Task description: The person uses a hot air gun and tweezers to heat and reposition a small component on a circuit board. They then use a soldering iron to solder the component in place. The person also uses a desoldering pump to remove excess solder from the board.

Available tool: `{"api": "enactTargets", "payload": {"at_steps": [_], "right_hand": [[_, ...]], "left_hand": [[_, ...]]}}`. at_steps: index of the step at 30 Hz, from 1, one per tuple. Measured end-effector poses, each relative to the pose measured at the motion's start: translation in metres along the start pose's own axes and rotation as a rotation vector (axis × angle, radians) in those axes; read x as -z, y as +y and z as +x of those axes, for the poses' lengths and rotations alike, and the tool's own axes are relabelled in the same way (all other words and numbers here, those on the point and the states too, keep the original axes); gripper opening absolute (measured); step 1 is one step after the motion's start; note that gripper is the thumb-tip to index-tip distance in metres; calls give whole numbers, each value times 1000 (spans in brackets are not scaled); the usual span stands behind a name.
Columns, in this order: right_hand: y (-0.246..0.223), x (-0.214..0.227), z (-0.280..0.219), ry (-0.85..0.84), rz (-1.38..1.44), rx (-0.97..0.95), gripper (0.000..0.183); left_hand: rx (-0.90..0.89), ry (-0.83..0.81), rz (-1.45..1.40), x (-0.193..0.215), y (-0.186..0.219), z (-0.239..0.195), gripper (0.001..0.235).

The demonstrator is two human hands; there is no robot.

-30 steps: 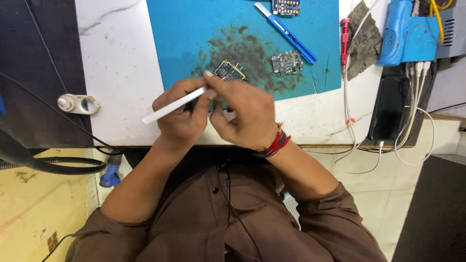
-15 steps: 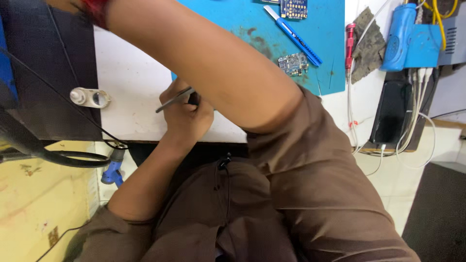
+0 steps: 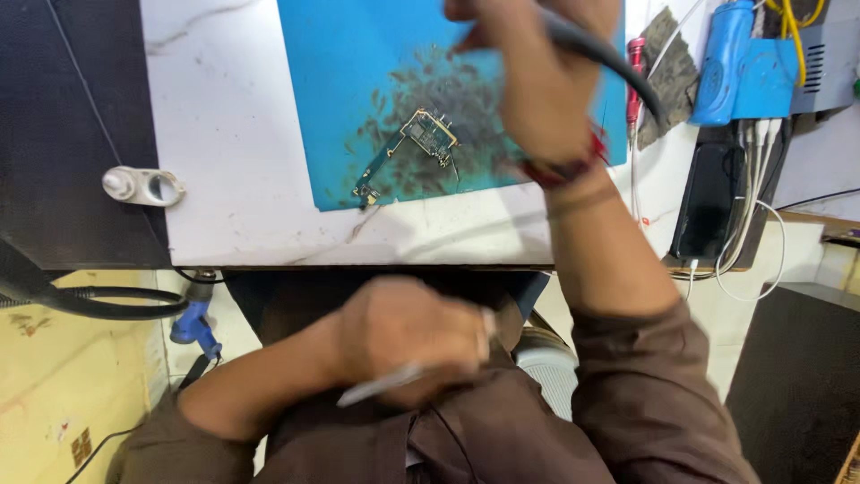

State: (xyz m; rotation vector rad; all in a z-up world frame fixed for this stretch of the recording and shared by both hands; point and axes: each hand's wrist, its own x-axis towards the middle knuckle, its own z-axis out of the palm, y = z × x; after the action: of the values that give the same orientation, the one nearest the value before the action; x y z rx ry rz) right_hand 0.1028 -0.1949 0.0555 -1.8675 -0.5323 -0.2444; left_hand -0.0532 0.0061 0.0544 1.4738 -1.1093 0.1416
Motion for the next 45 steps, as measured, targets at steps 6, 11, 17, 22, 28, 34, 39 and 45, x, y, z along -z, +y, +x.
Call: {"api": "enactTargets", "payload": {"at_steps": [6, 11, 17, 22, 28, 34, 39, 45], "right_hand": [[-23, 33, -91, 265, 63, -419, 13], [-20, 32, -113, 263, -74, -492, 11], [-42, 34, -110, 132, -251, -497, 11], [-48, 44, -112, 37, -285, -482, 10], [-23, 17, -129, 306, 276, -511, 23], [-7, -20, -143, 338, 183, -443, 17], [-12, -21, -136, 185, 44, -414, 14], [-18, -21, -125, 132, -76, -371, 14]], "left_hand": [[376, 137, -146, 20, -4, -7, 14], [608, 545, 292, 20, -53, -3, 12], [576, 461, 538, 22, -67, -9, 12], [586, 465, 492, 19, -68, -11, 12], [581, 445, 479, 21, -69, -8, 11], [576, 386, 522, 22, -72, -5, 11], [602, 387, 519, 22, -71, -1, 10], [615, 359, 532, 22, -72, -2, 10]]}}
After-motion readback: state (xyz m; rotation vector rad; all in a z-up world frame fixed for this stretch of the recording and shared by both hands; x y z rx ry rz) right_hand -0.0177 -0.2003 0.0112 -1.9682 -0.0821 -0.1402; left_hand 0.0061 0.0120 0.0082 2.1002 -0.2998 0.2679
